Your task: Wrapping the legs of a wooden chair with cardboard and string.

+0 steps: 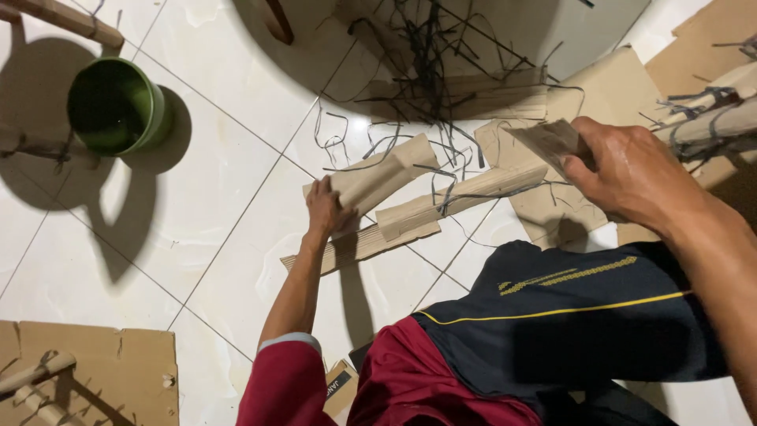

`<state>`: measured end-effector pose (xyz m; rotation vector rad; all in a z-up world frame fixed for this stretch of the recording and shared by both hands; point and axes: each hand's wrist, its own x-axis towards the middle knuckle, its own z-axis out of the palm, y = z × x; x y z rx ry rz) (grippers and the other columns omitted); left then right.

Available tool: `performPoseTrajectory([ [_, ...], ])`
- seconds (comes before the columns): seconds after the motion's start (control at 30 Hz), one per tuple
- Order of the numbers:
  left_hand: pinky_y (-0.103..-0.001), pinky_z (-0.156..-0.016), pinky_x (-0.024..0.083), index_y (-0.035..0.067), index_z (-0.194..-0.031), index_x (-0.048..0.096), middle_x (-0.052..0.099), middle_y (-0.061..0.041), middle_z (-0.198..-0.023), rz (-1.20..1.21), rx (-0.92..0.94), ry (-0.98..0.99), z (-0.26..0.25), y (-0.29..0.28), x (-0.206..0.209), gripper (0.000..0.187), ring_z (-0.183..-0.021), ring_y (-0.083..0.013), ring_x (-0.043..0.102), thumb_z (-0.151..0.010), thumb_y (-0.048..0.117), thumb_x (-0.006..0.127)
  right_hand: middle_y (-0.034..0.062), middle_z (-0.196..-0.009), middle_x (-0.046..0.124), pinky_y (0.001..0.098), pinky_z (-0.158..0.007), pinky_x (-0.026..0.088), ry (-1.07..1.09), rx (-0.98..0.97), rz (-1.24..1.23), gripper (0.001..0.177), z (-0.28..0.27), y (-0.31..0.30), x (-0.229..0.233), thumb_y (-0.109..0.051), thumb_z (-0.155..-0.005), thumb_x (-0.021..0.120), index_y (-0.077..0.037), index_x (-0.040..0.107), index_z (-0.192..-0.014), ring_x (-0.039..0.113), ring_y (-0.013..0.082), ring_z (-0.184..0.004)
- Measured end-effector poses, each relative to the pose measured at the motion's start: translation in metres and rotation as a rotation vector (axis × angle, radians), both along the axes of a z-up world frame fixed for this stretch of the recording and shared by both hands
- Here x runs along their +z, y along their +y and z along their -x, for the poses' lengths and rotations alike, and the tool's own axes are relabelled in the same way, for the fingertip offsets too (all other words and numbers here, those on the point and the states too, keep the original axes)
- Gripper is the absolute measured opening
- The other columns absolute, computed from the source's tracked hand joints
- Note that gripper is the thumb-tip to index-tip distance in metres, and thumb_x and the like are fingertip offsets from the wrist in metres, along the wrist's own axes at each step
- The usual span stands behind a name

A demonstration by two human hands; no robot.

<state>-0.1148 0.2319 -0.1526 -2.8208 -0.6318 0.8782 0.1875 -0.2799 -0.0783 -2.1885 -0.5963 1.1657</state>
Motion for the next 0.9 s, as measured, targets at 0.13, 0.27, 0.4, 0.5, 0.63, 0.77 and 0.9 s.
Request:
performPoseTrajectory([
  [0.13, -0.059, -0.116, 0.026, 0.000, -0.109, 0.075, 0.047, -0.020, -0.148, -0.017, 0.162, 0.045, 0.005, -0.005, 0.019, 0.054, -0.140, -0.0367, 0.038, -0.074, 0.039, 0.089, 0.0202, -0.084, 0.077, 0.0465, -0.063, 0.063, -0.037, -0.014, -0.013, 0.016, 0.001, -0.007, -0.006, -0.016, -0.100, 0.062, -0.004, 0.067, -0.110, 0.074, 0.0342, -0.066],
  [0.27, -0.053, -0.110, 0.028, 0.001, -0.100, 0.073, 0.052, -0.018, -0.137, -0.058, 0.098, -0.015, 0.020, 0.019, 0.011, 0.052, -0.129, -0.0354, 0.042, -0.067, 0.037, 0.092, 0.0250, -0.086, 0.076, 0.0443, -0.051, 0.063, -0.012, -0.056, -0.061, 0.021, -0.002, -0.008, -0.012, -0.011, -0.100, 0.062, 0.001, 0.065, -0.117, 0.071, 0.0351, -0.056],
  [0.4, -0.040, -0.086, 0.060, 0.005, -0.108, 0.071, 0.065, -0.011, -0.103, 0.032, 0.262, 0.059, 0.014, 0.019, 0.013, 0.045, -0.081, -0.0261, 0.068, -0.072, 0.023, 0.091, 0.0268, -0.079, 0.074, 0.0460, -0.047, 0.060, 0.002, -0.127, -0.076, 0.016, -0.004, -0.010, 0.005, -0.009, -0.099, 0.062, 0.004, 0.065, -0.109, 0.069, 0.0361, -0.051],
  [0.5, -0.042, -0.102, 0.054, 0.005, -0.121, 0.066, 0.063, -0.012, -0.116, 0.222, 0.356, 0.071, 0.000, -0.006, 0.037, 0.048, -0.105, -0.0291, 0.064, -0.078, 0.015, 0.084, 0.0266, -0.086, 0.075, 0.0437, -0.044, 0.061, 0.063, -0.136, -0.154, 0.033, -0.003, -0.013, -0.013, -0.007, -0.098, 0.064, 0.000, 0.063, -0.131, 0.070, 0.0355, -0.053],
  [0.63, -0.045, -0.101, 0.061, 0.005, -0.119, 0.065, 0.071, -0.019, -0.124, 0.509, 0.623, 0.034, -0.043, -0.079, 0.096, 0.048, -0.118, -0.0366, 0.068, -0.074, 0.005, 0.079, 0.0270, -0.098, 0.074, 0.0479, -0.058, 0.063, 0.169, -0.224, -0.193, 0.030, -0.002, -0.018, 0.003, -0.009, -0.096, 0.064, -0.001, 0.066, -0.125, 0.074, 0.0403, -0.071],
  [0.77, -0.044, -0.092, 0.061, 0.005, -0.132, 0.061, 0.066, -0.015, -0.120, 0.852, 0.843, 0.138, -0.044, -0.115, 0.118, 0.077, -0.113, -0.0327, 0.067, -0.064, 0.034, 0.083, 0.0304, -0.112, 0.069, 0.0404, -0.035, 0.040, 0.427, -0.444, -0.226, 0.050, -0.010, -0.018, 0.012, -0.013, -0.093, 0.066, -0.003, 0.058, -0.141, 0.052, 0.0327, -0.049],
  [0.9, -0.050, -0.127, 0.016, 0.002, -0.162, 0.011, 0.016, -0.018, -0.170, 1.076, 1.138, 0.112, -0.014, -0.151, 0.106, 0.114, -0.153, -0.0385, 0.021, -0.074, 0.026, 0.080, 0.0271, -0.103, 0.064, 0.0511, -0.074, 0.056, 0.458, -0.511, -0.239, 0.040, -0.014, -0.020, 0.013, -0.016, -0.095, 0.066, 0.002, 0.062, -0.131, 0.066, 0.0412, -0.087],
])
